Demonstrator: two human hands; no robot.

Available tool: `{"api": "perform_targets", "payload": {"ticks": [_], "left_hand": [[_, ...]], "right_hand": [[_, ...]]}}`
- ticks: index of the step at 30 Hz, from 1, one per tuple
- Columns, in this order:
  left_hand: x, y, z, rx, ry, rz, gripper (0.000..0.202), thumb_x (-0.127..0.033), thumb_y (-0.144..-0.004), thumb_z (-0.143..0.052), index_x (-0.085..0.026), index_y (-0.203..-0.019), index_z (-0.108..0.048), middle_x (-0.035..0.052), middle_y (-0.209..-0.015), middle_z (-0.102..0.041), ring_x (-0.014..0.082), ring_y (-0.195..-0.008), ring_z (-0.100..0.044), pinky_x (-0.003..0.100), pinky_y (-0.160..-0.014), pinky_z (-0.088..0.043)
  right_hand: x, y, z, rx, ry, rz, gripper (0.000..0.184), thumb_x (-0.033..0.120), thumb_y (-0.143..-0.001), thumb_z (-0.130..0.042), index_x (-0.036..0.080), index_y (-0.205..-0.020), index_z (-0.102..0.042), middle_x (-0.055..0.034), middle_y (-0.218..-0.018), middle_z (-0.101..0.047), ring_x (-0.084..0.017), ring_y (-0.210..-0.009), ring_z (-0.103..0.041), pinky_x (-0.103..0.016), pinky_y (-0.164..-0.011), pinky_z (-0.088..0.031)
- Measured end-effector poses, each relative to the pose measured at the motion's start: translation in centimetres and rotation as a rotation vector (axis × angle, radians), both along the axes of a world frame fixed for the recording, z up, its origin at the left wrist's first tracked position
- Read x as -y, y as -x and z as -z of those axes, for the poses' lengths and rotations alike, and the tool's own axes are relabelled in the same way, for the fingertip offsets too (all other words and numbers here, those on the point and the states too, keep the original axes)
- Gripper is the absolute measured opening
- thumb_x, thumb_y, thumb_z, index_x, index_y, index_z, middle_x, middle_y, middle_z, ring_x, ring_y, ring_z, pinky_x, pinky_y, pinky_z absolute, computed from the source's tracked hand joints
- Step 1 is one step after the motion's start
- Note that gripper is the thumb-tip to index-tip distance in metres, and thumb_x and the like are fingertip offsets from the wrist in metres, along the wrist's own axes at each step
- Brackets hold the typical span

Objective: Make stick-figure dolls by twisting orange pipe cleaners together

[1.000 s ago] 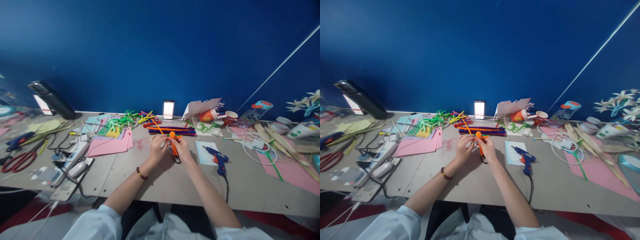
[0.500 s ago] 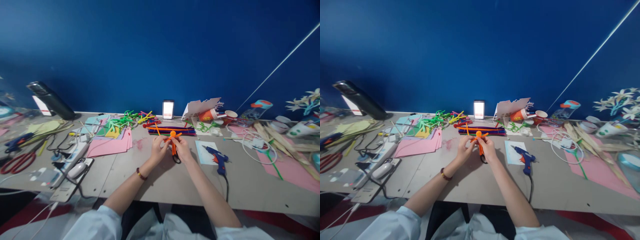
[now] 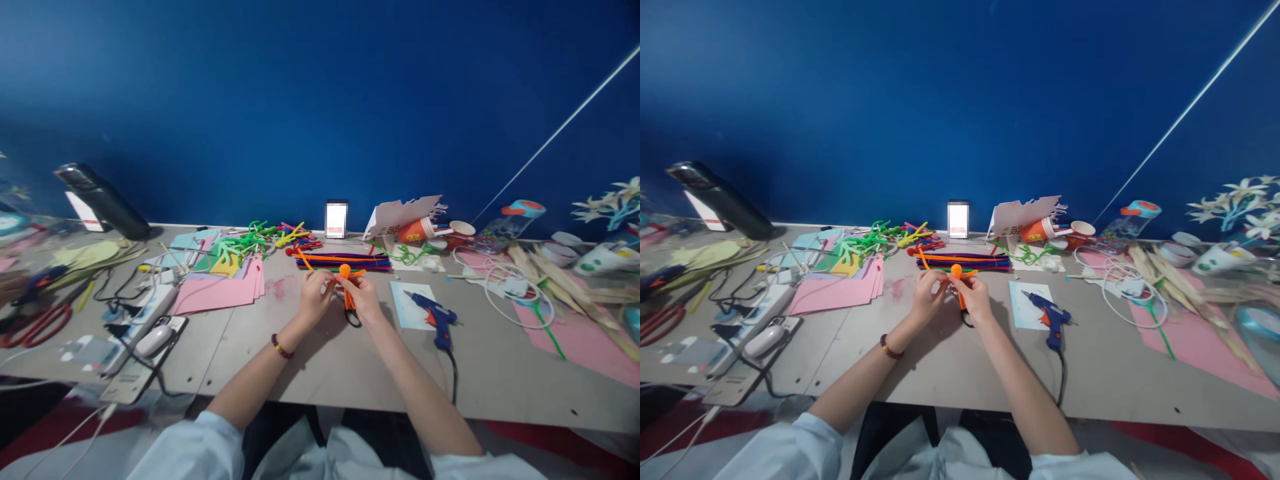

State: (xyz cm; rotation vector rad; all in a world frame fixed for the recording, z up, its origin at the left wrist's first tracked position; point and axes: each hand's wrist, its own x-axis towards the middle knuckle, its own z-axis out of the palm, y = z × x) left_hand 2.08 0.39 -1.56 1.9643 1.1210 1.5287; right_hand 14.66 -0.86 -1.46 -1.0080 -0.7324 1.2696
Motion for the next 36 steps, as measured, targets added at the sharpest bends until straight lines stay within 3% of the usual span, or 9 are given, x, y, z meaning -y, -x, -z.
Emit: {"api": "perform_targets", "payload": {"ticks": [4, 8, 12, 17, 23, 27, 36], "left_hand": [[-0.6, 0.4, 0.3, -0.164, -0.079, -0.069, 0.008, -0.020, -0.084, -0.055, -0.018, -0.080, -0.062, 0.0042, -0.079, -0.069, 0.0179, -0.073, -0.060, 0.038, -0.080, -0.039], [-1.1, 1.0, 0.4, -0.335, -0.179, -0.008, 0.016, -0.019, -0.089, -0.048, -0.018, -0.089, -0.064, 0.0064, -0.083, -0.069, 0.0171, -0.076, -0.062, 0.033, -0.073, -0.043], [-1.6, 1.5, 0.1, -0.315, -0.227, 0.044, 0.019, -0.019, -0.091, -0.046, -0.017, -0.089, -0.065, 0.0076, -0.080, -0.066, 0.0156, -0.073, -0.060, 0.027, -0.064, -0.045], [-1.6, 1.7, -0.4, -0.278, -0.239, 0.043, 0.019, -0.022, -0.090, -0.048, -0.016, -0.086, -0.065, 0.0063, -0.079, -0.065, 0.0138, -0.070, -0.060, 0.026, -0.063, -0.047], [-0.7, 1.1, -0.6, -0.332, -0.241, -0.115, 0.018, -0.022, -0.089, -0.051, -0.016, -0.080, -0.066, 0.0040, -0.071, -0.064, 0.0124, -0.063, -0.056, 0.025, -0.061, -0.042], [0.0, 0.6, -0.8, -0.285, -0.234, -0.122, 0.018, -0.024, -0.088, -0.053, -0.016, -0.079, -0.066, 0.0041, -0.072, -0.066, 0.0110, -0.058, -0.054, 0.024, -0.057, -0.041], [0.9, -0.2, 0.1, -0.191, -0.227, -0.065, 0.015, -0.024, -0.087, -0.054, -0.017, -0.084, -0.067, 0.0027, -0.069, -0.063, 0.0097, -0.055, -0.051, 0.022, -0.054, -0.041]], "right_hand": [[0.1, 0.4, 0.1, 0.070, -0.003, 0.021, 0.033, 0.041, -0.055, -0.081, 0.017, -0.074, -0.068, -0.0020, -0.074, -0.070, -0.015, -0.069, -0.064, -0.031, -0.071, -0.053], [-0.1, 0.0, 0.3, 0.135, -0.023, 0.003, 0.034, 0.043, -0.059, -0.077, 0.017, -0.078, -0.068, -0.0026, -0.079, -0.069, -0.016, -0.072, -0.064, -0.031, -0.074, -0.052], [-0.4, -0.6, 0.6, 0.223, -0.053, -0.050, 0.035, 0.044, -0.063, -0.075, 0.017, -0.082, -0.068, -0.0029, -0.080, -0.069, -0.016, -0.073, -0.064, -0.031, -0.074, -0.051], [-0.5, -0.9, 0.5, 0.347, -0.032, -0.020, 0.036, 0.047, -0.064, -0.073, 0.016, -0.082, -0.065, -0.0038, -0.078, -0.068, -0.017, -0.067, -0.065, -0.031, -0.069, -0.052], [-0.1, -0.7, 0.2, 0.412, -0.071, 0.014, 0.038, 0.052, -0.067, -0.069, 0.016, -0.079, -0.061, -0.0043, -0.078, -0.067, -0.014, -0.052, -0.061, -0.029, -0.055, -0.052], [0.1, -0.1, 0.3, 0.353, -0.075, 0.043, 0.039, 0.052, -0.064, -0.071, 0.017, -0.077, -0.061, -0.0036, -0.078, -0.067, -0.014, -0.055, -0.062, -0.027, -0.051, -0.053], [0.0, 0.8, 0.4, -0.015, -0.038, 0.082, 0.035, 0.046, -0.059, -0.077, 0.018, -0.072, -0.060, -0.0001, -0.067, -0.066, -0.015, -0.059, -0.063, -0.028, -0.054, -0.052]]}}
